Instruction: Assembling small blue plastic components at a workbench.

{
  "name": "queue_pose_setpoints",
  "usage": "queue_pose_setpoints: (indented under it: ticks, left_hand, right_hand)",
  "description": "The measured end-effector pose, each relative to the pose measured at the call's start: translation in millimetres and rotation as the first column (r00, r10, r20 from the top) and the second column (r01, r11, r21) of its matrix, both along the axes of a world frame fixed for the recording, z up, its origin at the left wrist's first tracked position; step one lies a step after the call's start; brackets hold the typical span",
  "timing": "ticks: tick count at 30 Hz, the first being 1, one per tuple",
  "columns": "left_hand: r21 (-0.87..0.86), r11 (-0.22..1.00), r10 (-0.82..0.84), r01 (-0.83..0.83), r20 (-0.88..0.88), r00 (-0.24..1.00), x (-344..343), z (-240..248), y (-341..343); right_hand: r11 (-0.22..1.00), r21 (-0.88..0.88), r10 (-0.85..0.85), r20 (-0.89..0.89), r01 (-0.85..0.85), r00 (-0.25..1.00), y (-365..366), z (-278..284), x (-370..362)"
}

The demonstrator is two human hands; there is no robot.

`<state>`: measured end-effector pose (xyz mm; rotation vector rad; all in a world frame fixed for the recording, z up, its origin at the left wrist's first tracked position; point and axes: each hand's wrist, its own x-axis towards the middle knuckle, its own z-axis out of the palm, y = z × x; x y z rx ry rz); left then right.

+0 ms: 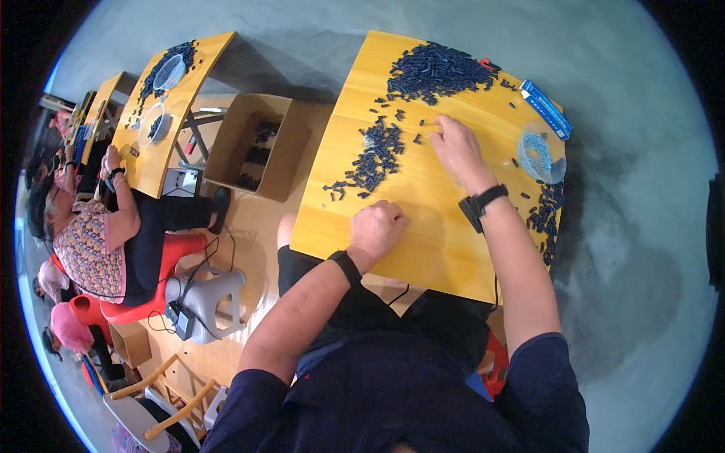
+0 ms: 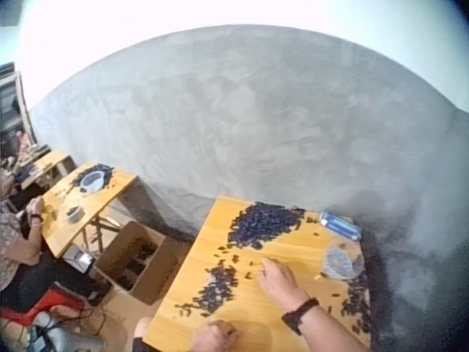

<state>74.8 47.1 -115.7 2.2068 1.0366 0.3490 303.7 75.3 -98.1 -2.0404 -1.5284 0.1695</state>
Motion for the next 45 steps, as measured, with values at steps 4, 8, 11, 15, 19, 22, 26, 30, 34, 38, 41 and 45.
queue_pose_setpoints:
  ticks: [4, 8, 11, 15, 19, 22, 26, 30, 34, 38, 41, 45]
  left_hand:
    - [0.038, 0.999, 0.030, -0.030, 0.003, 1.000, 2, -2, -8]
    - [0.080, 0.996, 0.028, -0.029, 0.024, 0.999, 0, -4, -7]
    - [0.100, 0.995, -0.006, -0.003, 0.087, 0.996, -3, -6, -3]
    - [0.092, 0.996, -0.022, 0.015, 0.076, 0.997, -2, -3, -1]
    - [0.085, 0.996, -0.031, 0.021, 0.124, 0.992, -2, -6, -1]
    - [0.054, 0.998, -0.037, 0.031, 0.109, 0.993, -5, -4, 2]
    - [-0.007, 0.999, -0.050, 0.051, 0.105, 0.993, -7, -4, 3]
    - [-0.029, 0.999, -0.022, 0.026, 0.136, 0.990, -9, -6, 6]
    - [-0.087, 0.996, 0.048, -0.029, 0.234, 0.971, -10, -19, 14]
    - [-0.115, 0.993, 0.017, 0.012, 0.245, 0.969, -10, -18, 16]
    - [-0.177, 0.984, 0.042, -0.003, 0.217, 0.975, -7, -17, 17]
    - [-0.425, 0.905, 0.133, 0.008, 0.302, 0.944, -8, -18, 20]
  right_hand:
    - [0.999, -0.035, 0.025, 0.070, -0.022, 0.997, 35, -11, 1]
    - [0.985, -0.168, 0.068, 0.141, -0.044, 0.988, 49, -20, 7]
    - [0.988, -0.146, 0.068, 0.137, -0.048, 0.988, 48, -23, 7]
    - [0.999, 0.034, 0.024, -0.104, -0.020, 0.994, 33, -23, 8]
    - [0.985, -0.168, -0.171, -0.878, 0.046, 0.446, -1, -2, -2]
    - [0.994, 0.081, 0.075, -0.993, -0.069, -0.087, -28, 7, -13]
    - [0.985, 0.157, 0.131, -0.951, -0.072, -0.280, -56, 15, -31]
    - [0.976, 0.202, 0.165, -0.929, -0.080, -0.330, -74, 18, -44]
    - [0.995, 0.097, 0.093, -0.975, -0.010, -0.204, -90, 8, -52]
    - [0.998, -0.001, 0.004, -0.997, 0.060, -0.077, -103, -7, -51]
    - [0.993, -0.093, -0.099, -0.991, 0.072, 0.094, -103, -10, -53]
    - [0.995, -0.097, -0.099, -0.972, 0.018, 0.213, -96, -6, -65]
